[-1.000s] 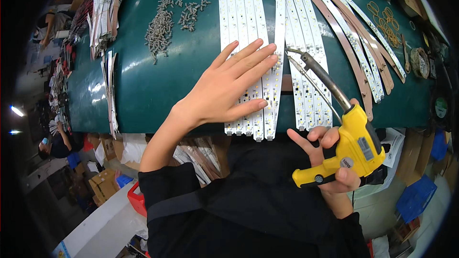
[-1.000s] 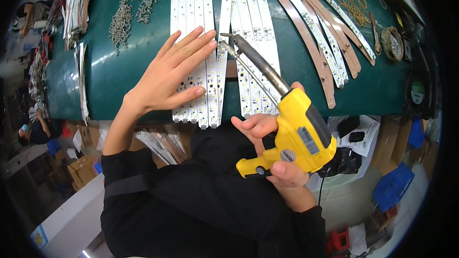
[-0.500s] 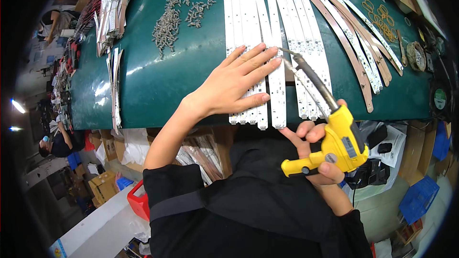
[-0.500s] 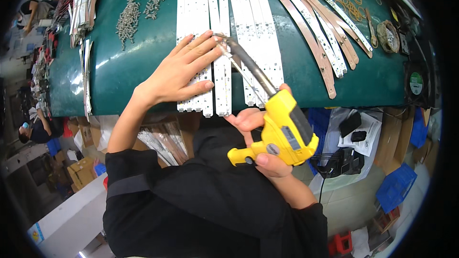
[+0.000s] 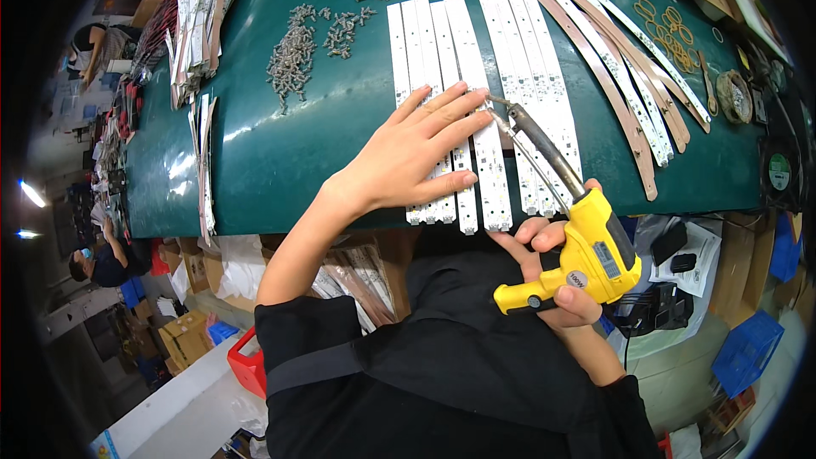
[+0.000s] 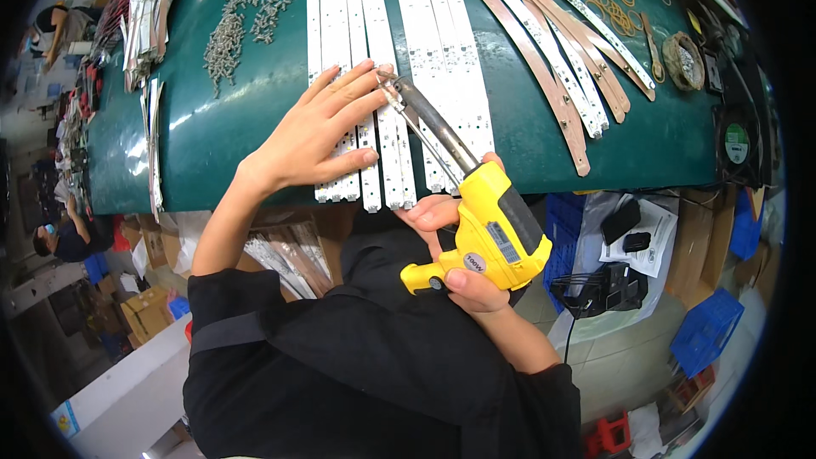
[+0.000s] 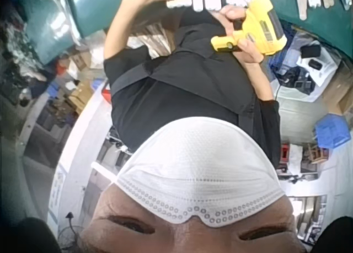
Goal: The person aligns LED strips on the table, places small electronic components onto each strip by hand, and solders them in place using a soldering gun.
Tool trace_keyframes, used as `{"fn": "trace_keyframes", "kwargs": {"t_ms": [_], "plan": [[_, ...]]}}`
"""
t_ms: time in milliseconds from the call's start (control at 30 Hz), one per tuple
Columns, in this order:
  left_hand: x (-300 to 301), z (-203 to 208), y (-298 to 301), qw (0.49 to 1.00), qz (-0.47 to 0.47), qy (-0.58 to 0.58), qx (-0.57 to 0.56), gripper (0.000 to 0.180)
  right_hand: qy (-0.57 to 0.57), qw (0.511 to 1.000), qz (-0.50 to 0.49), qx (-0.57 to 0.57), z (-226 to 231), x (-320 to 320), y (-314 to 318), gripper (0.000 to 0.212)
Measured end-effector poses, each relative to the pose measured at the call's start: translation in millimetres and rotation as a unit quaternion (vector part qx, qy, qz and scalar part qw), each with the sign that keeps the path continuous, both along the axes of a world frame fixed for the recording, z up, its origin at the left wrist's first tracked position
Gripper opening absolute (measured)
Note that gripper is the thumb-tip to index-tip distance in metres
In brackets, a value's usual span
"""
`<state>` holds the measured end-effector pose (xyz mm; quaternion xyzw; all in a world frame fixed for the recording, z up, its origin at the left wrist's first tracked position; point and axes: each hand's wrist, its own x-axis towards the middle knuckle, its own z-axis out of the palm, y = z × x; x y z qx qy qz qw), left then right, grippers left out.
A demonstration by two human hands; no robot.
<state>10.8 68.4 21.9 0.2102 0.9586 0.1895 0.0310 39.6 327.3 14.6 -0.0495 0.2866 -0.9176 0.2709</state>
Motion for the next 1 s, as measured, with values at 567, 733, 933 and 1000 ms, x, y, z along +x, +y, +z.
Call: {"fn": "trace_keyframes", "kwargs": {"t_ms": [567,733,933,1000], "plan": [[-1.7,-0.8,2.6,0.998,0.022,-0.002,0.064,0.052,0.086,0.995,-0.014,-0.045,-1.4,-7.1,4.9,0.099],[-1.4,-2.7,3.5,0.997,0.024,0.01,0.07,0.048,0.144,0.975,-0.02,0.168,-1.5,-3.6,2.8,0.1],[-1.4,-4.2,0.0,0.996,0.021,0.0,0.092,0.043,0.428,0.84,-0.134,0.306,-26.0,8.1,-8.2,0.092],[-1.5,-5.8,-1.3,0.992,0.031,0.009,0.122,0.04,0.485,0.797,-0.138,0.332,-36.6,5.6,-11.6,0.087]]}}
